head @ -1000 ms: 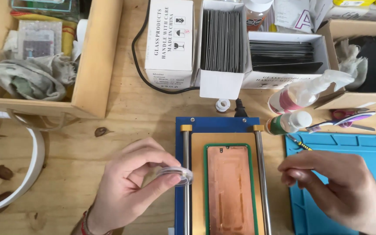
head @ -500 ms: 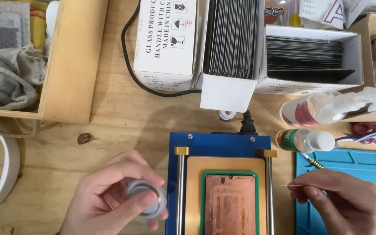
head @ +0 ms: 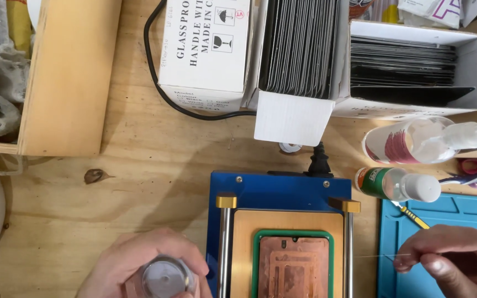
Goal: Separating a mobile phone screen from the frame using a heating plate and wire
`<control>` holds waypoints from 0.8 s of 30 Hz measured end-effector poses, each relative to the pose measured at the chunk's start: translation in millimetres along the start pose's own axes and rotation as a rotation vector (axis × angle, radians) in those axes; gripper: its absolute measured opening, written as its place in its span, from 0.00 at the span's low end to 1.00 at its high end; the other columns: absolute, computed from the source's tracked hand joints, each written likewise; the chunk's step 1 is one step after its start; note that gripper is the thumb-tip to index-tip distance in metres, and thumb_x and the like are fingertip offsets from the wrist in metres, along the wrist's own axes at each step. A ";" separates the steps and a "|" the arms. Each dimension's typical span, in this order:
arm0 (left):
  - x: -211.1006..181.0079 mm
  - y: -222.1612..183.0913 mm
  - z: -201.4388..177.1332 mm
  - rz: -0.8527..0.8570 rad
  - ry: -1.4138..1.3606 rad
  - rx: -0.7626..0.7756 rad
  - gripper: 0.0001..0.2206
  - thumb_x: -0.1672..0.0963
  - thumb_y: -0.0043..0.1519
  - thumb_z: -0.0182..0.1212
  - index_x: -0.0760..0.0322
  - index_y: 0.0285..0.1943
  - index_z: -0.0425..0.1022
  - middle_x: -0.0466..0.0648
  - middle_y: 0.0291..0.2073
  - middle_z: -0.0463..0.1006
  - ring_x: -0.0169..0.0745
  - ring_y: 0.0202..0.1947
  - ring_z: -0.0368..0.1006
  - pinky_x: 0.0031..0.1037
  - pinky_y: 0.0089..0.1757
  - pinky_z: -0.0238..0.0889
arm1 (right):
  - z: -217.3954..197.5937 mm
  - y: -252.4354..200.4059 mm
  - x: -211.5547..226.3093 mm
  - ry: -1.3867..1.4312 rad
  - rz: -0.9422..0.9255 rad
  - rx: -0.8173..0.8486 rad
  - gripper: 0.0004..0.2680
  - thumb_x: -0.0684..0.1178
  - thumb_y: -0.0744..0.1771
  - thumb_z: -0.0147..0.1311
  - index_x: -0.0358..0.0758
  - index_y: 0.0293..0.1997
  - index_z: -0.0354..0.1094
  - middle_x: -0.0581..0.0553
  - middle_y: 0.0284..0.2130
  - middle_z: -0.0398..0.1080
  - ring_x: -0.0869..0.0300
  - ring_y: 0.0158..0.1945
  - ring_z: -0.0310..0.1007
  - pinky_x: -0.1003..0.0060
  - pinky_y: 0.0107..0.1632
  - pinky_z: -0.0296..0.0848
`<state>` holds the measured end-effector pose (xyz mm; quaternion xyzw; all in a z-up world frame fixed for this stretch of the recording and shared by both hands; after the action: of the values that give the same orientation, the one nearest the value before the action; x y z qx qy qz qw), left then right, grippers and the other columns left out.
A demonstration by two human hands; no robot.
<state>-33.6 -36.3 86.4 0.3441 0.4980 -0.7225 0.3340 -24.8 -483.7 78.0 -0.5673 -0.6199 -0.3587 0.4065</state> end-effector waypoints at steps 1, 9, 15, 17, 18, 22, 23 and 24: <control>-6.3 5.3 1.4 0.272 0.137 0.043 0.11 0.54 0.56 0.81 0.66 0.40 0.90 0.52 0.28 0.96 0.36 0.26 0.88 0.23 0.31 0.79 | 0.6 2.5 2.5 -0.071 -0.016 0.027 0.07 0.48 0.69 0.55 0.37 0.42 0.77 0.42 0.26 0.86 0.58 0.28 0.92 0.71 0.34 0.93; -11.8 1.2 17.6 0.485 0.580 -0.441 0.14 0.55 0.50 0.80 0.53 0.44 0.83 0.36 0.15 0.76 0.24 0.15 0.64 0.13 0.26 0.64 | -21.4 -6.4 -22.7 -0.251 0.146 0.032 0.11 0.47 0.69 0.54 0.34 0.34 0.84 0.41 0.25 0.90 0.57 0.24 0.93 0.69 0.34 0.92; -23.3 8.9 6.9 0.549 0.610 -0.097 0.08 0.56 0.54 0.83 0.49 0.37 0.86 0.33 0.25 0.87 0.19 0.22 0.81 0.12 0.28 0.74 | -51.6 -17.1 -75.9 -0.292 0.265 0.022 0.19 0.56 0.72 0.51 0.34 0.26 0.82 0.41 0.16 0.90 0.57 0.19 0.86 0.64 0.26 0.80; -10.8 8.9 -1.5 0.427 0.269 -0.058 0.11 0.60 0.52 0.82 0.59 0.42 0.89 0.46 0.26 0.89 0.31 0.21 0.85 0.19 0.26 0.77 | -71.6 -25.1 -104.4 -0.389 0.257 0.079 0.22 0.56 0.72 0.49 0.39 0.23 0.89 0.47 0.17 0.92 0.61 0.22 0.82 0.68 0.30 0.78; -12.9 10.8 3.0 0.424 0.271 -0.062 0.11 0.60 0.52 0.82 0.59 0.42 0.89 0.46 0.26 0.89 0.31 0.21 0.85 0.19 0.26 0.77 | -99.8 -23.3 -130.3 -0.386 0.256 0.084 0.22 0.56 0.72 0.49 0.39 0.23 0.89 0.47 0.17 0.92 0.61 0.22 0.82 0.68 0.30 0.78; -11.2 11.5 10.7 0.360 0.426 -0.341 0.03 0.57 0.53 0.78 0.59 0.28 0.89 0.41 0.17 0.86 0.24 0.14 0.75 0.17 0.19 0.62 | -128.1 -12.4 -177.6 -0.690 0.698 0.435 0.19 0.54 0.66 0.59 0.48 0.31 1.07 0.49 0.27 1.05 0.65 0.35 1.03 0.77 0.50 0.93; -8.5 11.4 10.7 0.328 0.330 -0.371 0.02 0.59 0.52 0.78 0.62 0.31 0.90 0.44 0.18 0.88 0.24 0.15 0.80 0.14 0.19 0.66 | -119.6 -9.8 -173.2 -0.883 0.963 0.351 0.26 0.54 0.70 0.57 0.44 0.25 1.13 0.43 0.29 1.01 0.56 0.38 0.97 0.68 0.49 0.87; -8.8 10.0 11.7 0.326 0.332 -0.373 0.02 0.59 0.52 0.78 0.62 0.31 0.90 0.44 0.18 0.88 0.24 0.15 0.80 0.14 0.19 0.66 | -128.0 3.2 -228.2 -0.881 0.962 0.354 0.26 0.54 0.70 0.57 0.44 0.25 1.13 0.43 0.29 1.01 0.56 0.38 0.97 0.68 0.49 0.87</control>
<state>-22.4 -49.0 91.9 0.4657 0.6082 -0.4892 0.4171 -3.3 -693.3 -77.2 -0.7983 -0.4554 0.2341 0.3171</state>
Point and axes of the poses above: each hand's wrist, its own y-axis towards the middle knuckle, its own z-axis out of the palm, x = y × z, the point moved 2 cm from there along y, towards the middle knuckle
